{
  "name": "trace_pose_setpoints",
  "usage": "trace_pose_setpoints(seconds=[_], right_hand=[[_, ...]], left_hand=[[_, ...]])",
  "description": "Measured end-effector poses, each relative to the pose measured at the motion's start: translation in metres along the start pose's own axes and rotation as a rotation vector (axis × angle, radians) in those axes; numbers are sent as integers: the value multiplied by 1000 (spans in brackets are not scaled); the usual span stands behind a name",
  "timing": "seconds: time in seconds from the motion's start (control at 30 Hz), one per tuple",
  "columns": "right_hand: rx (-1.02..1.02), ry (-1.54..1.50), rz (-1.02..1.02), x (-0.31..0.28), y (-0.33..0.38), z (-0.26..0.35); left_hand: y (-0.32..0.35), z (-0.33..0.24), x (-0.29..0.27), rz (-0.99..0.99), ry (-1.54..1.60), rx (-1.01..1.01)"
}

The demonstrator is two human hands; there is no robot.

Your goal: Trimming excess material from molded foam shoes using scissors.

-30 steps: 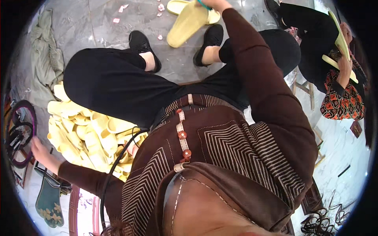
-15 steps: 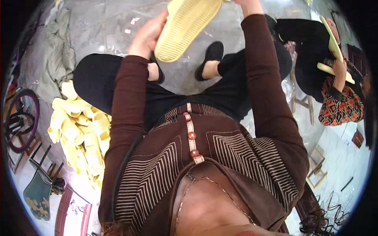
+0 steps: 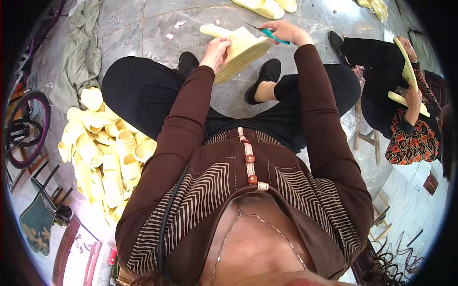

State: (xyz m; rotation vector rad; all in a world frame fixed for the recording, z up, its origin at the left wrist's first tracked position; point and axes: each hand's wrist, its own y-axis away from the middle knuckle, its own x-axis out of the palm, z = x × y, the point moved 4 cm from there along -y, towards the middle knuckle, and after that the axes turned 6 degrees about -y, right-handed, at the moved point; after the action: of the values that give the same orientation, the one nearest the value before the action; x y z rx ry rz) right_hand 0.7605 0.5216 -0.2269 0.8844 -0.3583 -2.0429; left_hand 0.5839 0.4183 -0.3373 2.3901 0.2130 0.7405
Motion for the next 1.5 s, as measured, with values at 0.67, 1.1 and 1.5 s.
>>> trace_pose_setpoints(seconds=[0.67,1.1,1.5], right_hand=[[37,265,227,114,-30,-55],[573,-151,548,144,-41,-91],[396,-371,345,146,-42,-70]], left_hand=[[0,88,-48,-277,-624,51],[4,128,-56,-345,-787,7],[16,127,-57,-292,-643,-92]])
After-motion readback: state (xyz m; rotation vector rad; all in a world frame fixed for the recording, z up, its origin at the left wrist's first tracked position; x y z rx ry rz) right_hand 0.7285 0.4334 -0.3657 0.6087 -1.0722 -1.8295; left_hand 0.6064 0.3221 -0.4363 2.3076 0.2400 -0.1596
